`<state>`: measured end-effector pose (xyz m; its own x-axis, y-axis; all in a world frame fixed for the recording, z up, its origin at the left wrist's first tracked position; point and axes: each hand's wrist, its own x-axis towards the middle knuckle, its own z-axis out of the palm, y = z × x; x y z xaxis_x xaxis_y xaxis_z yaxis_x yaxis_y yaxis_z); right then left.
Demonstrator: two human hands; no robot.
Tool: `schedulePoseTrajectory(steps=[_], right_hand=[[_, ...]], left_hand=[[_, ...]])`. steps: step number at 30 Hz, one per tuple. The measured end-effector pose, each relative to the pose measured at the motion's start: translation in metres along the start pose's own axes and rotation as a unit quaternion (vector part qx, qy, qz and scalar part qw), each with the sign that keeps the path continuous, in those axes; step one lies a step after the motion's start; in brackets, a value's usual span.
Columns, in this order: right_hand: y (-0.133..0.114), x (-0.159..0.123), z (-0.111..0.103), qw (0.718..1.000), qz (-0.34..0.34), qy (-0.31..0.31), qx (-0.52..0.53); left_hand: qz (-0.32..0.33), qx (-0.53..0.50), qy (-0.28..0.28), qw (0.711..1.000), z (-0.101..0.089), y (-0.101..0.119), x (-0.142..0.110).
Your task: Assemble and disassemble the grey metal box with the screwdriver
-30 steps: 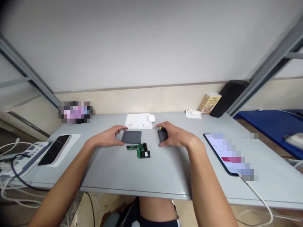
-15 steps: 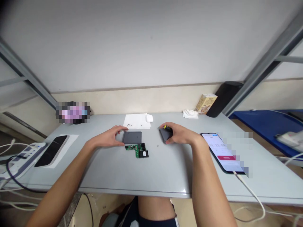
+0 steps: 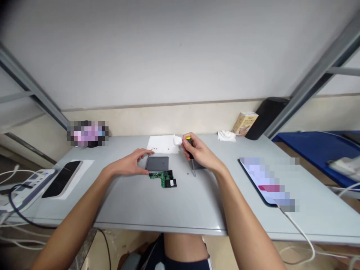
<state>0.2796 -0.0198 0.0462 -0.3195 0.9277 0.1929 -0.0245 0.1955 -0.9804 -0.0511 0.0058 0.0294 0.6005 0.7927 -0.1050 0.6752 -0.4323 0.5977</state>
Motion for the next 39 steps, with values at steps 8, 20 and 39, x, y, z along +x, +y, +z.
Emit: schedulePoseTrajectory(steps=[8,20,39], right_hand=[[0.028,0.015,0.008,0.995,-0.047,0.078,0.043],[0.016,0.02,0.036,0.957,-0.098,0.206,0.178],[0.044,0.029,-0.026,0.885,-0.132,0.415,0.164]], left_hand=[[0.001,-0.002,-0.009,1.0,-0.003,0.005,-0.001],[0.12,0.09,0.104,0.983,0.052,0.04,0.023],[0.094,0.142,0.172,0.97,0.029,0.04,0.047]])
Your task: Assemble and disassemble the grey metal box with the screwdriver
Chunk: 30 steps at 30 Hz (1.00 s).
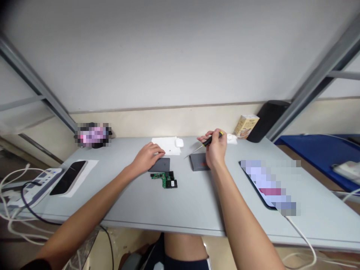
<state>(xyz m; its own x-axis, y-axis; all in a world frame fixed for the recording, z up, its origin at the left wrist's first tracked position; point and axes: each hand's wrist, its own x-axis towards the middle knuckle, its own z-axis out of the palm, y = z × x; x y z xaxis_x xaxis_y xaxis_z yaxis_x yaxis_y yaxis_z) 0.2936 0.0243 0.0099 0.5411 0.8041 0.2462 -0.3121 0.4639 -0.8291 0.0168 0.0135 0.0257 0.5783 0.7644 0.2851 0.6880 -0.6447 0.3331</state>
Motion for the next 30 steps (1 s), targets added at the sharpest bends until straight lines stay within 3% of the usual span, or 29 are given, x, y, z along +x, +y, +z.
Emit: schedulePoseTrajectory(steps=[3,5,8,12,19,26,30], right_hand=[[0.015,0.015,-0.018,0.996,0.074,0.043,-0.011],[0.023,0.015,-0.02,0.995,0.073,0.053,-0.038],[0.031,0.004,-0.011,0.995,0.044,0.056,-0.065],[0.036,-0.016,0.007,0.995,0.065,0.036,-0.065],[0.035,-0.033,0.019,0.995,0.063,0.012,-0.076],[0.035,-0.044,0.029,0.997,0.037,-0.002,-0.067],[0.037,-0.049,0.035,0.998,0.049,0.0,-0.044]], left_hand=[[-0.014,0.05,-0.038,0.998,0.004,-0.006,0.033],[-0.039,0.072,-0.056,0.995,0.011,-0.01,0.055],[-0.056,0.084,-0.067,0.993,0.024,-0.016,0.077],[-0.065,0.077,-0.07,0.992,0.036,-0.024,0.084],[-0.068,0.021,-0.061,0.996,0.03,-0.025,0.064],[0.07,-0.077,-0.045,0.994,0.004,0.003,0.01],[0.111,-0.068,-0.002,0.991,0.012,0.029,-0.021]])
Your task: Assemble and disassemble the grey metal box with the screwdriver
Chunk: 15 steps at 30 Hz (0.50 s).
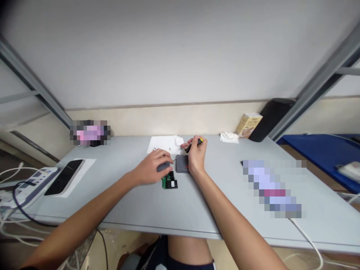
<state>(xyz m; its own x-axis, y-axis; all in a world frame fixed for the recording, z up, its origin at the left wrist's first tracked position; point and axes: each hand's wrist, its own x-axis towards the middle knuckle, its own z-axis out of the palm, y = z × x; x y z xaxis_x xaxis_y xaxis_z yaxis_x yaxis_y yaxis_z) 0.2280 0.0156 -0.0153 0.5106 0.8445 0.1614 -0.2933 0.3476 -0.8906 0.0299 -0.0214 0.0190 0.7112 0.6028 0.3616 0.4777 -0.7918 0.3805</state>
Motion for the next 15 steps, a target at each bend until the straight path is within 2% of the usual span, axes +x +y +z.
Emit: schedulePoseTrajectory(steps=[2,4,6,15], right_hand=[[0.001,-0.001,0.002,1.0,0.012,0.005,0.02],[0.003,0.0,0.005,0.999,0.022,0.008,0.039],[0.005,-0.001,0.007,0.998,0.028,0.012,0.05],[0.011,-0.001,0.015,0.999,0.013,0.03,0.02]], left_hand=[[0.036,0.017,-0.013,0.999,0.012,0.011,-0.007],[0.084,0.022,-0.064,0.994,0.022,0.017,-0.011],[0.101,0.016,-0.082,0.991,0.028,0.018,-0.013],[0.136,0.007,-0.032,0.99,0.033,0.018,-0.012]])
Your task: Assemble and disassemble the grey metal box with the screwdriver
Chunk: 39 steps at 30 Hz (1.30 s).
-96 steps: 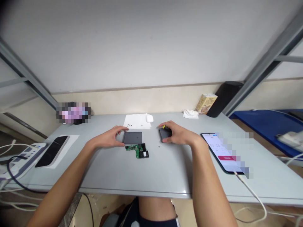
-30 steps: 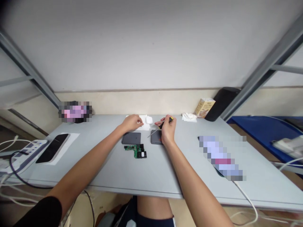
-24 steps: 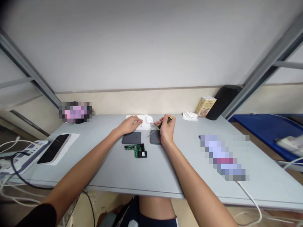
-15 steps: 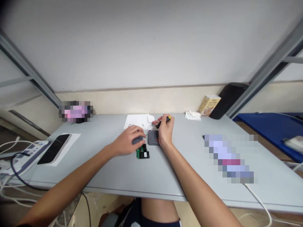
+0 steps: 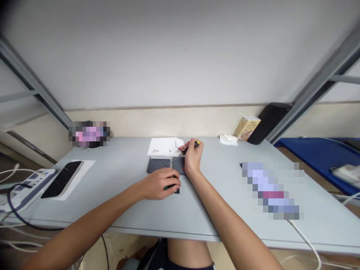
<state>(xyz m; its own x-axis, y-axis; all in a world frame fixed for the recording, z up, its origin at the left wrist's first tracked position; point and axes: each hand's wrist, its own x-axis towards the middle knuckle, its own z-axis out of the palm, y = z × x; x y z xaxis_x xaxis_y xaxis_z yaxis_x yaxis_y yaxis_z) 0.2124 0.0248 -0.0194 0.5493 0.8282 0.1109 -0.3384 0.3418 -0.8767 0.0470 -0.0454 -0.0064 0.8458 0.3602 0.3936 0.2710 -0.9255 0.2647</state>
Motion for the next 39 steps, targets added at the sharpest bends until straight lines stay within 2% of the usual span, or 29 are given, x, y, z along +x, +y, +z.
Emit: schedulePoseTrajectory(steps=[5,9,12,16,22,27,34,39], right_hand=[[0.005,0.0,0.002,1.0,0.003,-0.001,-0.004],[0.004,-0.001,0.002,0.999,-0.011,-0.011,-0.03],[0.002,-0.002,0.004,0.998,0.0,-0.017,-0.062],[0.001,-0.003,0.005,0.998,0.012,0.006,-0.061],[-0.006,-0.003,0.001,0.999,0.042,-0.024,-0.024],[-0.015,-0.002,-0.001,0.996,0.089,-0.019,0.023],[-0.015,0.006,-0.001,0.998,0.053,0.034,0.031],[-0.014,-0.001,0.0,0.997,0.022,0.069,0.036]], left_hand=[[-0.018,0.049,0.064,0.997,-0.017,-0.012,-0.003],[-0.097,0.085,0.102,0.986,-0.041,-0.035,-0.011],[-0.149,0.094,0.106,0.979,-0.049,-0.051,-0.02],[-0.181,0.065,0.088,0.977,-0.043,-0.064,-0.026],[-0.224,0.058,0.081,0.97,-0.027,-0.068,-0.025],[-0.268,0.055,0.085,0.958,-0.026,-0.068,-0.026],[-0.292,0.032,0.075,0.953,-0.03,-0.069,-0.027],[-0.308,-0.013,0.072,0.948,-0.027,-0.072,-0.027]])
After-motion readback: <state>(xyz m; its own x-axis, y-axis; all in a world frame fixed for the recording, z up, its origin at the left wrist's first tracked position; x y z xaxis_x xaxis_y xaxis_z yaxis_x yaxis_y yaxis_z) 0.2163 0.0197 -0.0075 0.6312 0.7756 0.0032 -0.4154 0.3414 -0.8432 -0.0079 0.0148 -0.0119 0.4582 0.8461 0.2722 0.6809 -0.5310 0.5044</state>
